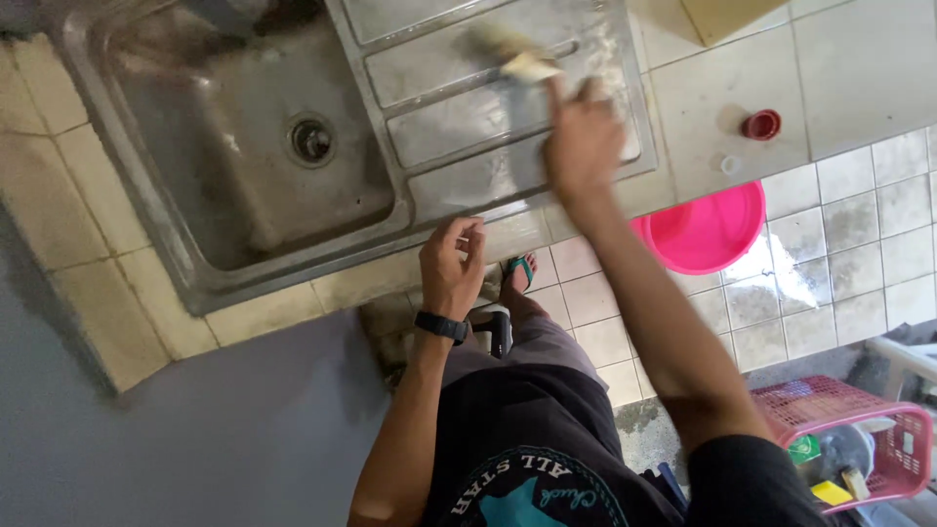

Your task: The person scrubs a stainless steel sink and its drainboard using a brush and a liquid cleaning agent. They repeatedly apply the cleaner from a bottle, scrub the surfaces, and rinse the brush under running water.

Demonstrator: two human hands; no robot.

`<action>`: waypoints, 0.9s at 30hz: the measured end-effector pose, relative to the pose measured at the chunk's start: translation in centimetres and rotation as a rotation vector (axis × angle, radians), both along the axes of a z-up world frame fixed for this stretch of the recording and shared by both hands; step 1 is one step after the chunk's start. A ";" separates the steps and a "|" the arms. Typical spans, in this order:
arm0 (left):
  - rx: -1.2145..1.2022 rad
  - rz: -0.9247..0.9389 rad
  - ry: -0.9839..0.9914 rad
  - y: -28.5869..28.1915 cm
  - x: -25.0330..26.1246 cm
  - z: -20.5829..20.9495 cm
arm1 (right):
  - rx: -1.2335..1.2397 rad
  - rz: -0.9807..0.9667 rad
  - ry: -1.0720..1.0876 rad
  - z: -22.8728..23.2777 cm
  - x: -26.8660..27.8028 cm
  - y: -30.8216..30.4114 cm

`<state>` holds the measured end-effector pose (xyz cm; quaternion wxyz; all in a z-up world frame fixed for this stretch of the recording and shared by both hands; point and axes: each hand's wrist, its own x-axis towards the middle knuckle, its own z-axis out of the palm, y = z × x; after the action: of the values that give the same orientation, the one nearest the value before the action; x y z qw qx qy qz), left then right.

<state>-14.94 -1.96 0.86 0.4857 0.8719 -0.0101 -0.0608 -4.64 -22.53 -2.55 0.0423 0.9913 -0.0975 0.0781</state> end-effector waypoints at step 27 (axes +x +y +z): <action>0.038 -0.197 0.014 6.2 0.8 -0.6 | 0.270 -0.341 0.253 -1.3 -9.6 2.7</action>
<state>-14.15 4.29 0.22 0.4608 0.8753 -0.0911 -0.1147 -14.26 -19.82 -3.81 -0.0661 0.9590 -0.2670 -0.0687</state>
